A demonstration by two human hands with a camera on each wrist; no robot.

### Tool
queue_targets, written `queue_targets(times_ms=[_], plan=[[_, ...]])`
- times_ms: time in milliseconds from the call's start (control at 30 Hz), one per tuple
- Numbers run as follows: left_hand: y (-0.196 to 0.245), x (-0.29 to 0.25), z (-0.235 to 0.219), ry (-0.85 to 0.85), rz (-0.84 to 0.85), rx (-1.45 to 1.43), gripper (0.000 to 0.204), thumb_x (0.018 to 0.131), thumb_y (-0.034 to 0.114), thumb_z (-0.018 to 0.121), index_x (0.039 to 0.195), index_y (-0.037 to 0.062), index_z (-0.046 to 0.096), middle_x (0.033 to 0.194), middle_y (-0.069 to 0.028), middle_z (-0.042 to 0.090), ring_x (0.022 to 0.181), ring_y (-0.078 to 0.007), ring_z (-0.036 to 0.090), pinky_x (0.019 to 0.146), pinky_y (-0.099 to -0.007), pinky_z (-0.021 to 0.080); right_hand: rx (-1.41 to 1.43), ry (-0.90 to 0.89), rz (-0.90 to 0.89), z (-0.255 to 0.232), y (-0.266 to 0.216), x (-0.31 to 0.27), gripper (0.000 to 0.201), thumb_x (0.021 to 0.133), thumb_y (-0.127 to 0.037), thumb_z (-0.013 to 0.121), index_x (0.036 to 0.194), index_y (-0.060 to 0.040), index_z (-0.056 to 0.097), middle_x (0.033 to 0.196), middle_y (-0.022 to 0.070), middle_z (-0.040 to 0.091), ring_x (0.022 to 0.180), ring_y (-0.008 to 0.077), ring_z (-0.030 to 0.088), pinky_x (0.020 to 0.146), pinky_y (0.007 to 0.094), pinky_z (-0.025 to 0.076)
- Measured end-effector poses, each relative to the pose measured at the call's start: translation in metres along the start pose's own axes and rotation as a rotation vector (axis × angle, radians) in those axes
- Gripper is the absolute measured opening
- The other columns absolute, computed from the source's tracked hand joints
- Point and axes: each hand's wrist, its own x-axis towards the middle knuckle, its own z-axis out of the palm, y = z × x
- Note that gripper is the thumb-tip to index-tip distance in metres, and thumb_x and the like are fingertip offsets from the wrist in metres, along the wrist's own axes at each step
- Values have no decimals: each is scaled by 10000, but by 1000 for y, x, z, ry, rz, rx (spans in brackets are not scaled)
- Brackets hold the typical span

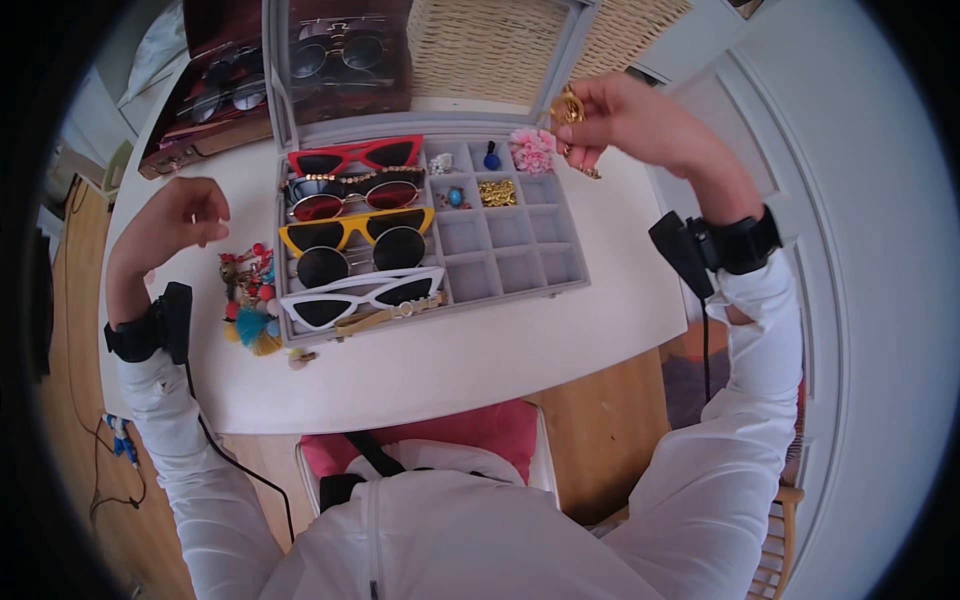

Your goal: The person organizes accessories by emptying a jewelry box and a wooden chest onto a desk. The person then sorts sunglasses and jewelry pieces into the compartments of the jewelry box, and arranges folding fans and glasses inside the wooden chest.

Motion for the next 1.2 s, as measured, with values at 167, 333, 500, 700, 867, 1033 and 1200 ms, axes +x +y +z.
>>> queue_targets(times_ms=[167, 333, 500, 700, 867, 1033, 1200], plan=[[-11, -1, 3, -110, -170, 274, 212, 640, 126, 759, 751, 4, 625, 673, -38, 577, 648, -128, 538, 594, -275, 425, 49, 132, 41, 6, 46, 3, 100, 872, -77, 573, 903, 17, 580, 769, 56, 620, 696, 109, 607, 670, 234, 501], [-12, 0, 8, -172, -224, 306, 235, 611, 117, 774, 759, 4, 632, 688, -65, 605, 660, -155, 569, 590, -283, 437, 117, 131, 14, 17, 61, 10, 98, 867, -64, 564, 900, 28, 570, 775, 59, 619, 698, 113, 604, 662, 236, 496], [-15, -1, 9, -161, -171, 376, 236, 624, 104, 761, 782, 4, 618, 716, -73, 622, 655, -160, 587, 601, -286, 469, -352, 121, 43, 41, 82, 29, 83, 872, -68, 554, 882, 14, 558, 738, 66, 607, 688, 111, 575, 646, 251, 459], [-19, -4, 10, -149, -136, 391, 234, 639, 123, 746, 810, 18, 626, 728, -79, 625, 671, -187, 596, 601, -299, 470, -487, 100, -155, 51, 82, 28, 237, 746, 36, 591, 974, -29, 584, 933, 71, 597, 791, 177, 557, 689, 279, 457], [-10, -10, 14, -73, -222, 492, 246, 650, 113, 726, 843, 16, 608, 772, -89, 625, 708, -202, 593, 604, -307, 469, -465, 161, -53, 58, 16, 21, 211, 780, 33, 568, 990, 12, 572, 921, 78, 596, 709, 157, 519, 646, 272, 445], [-19, -6, 5, 15, -96, 413, 251, 682, 172, 706, 853, 18, 604, 752, -95, 617, 693, -229, 596, 618, -311, 474, -445, 187, -275, 73, -21, 28, 179, 820, -7, 571, 998, -15, 578, 881, 39, 570, 647, 105, 464, 597, 235, 401], [-2, -3, 5, -90, 255, -399, 189, 804, 87, 647, 926, 37, 511, 842, 46, 520, 762, -25, 497, 677, -182, 415, -56, 106, -588, 118, -73, 45, 298, 859, -69, 580, 1150, -47, 519, 919, 35, 566, 724, 53, 521, 671, 201, 442]])
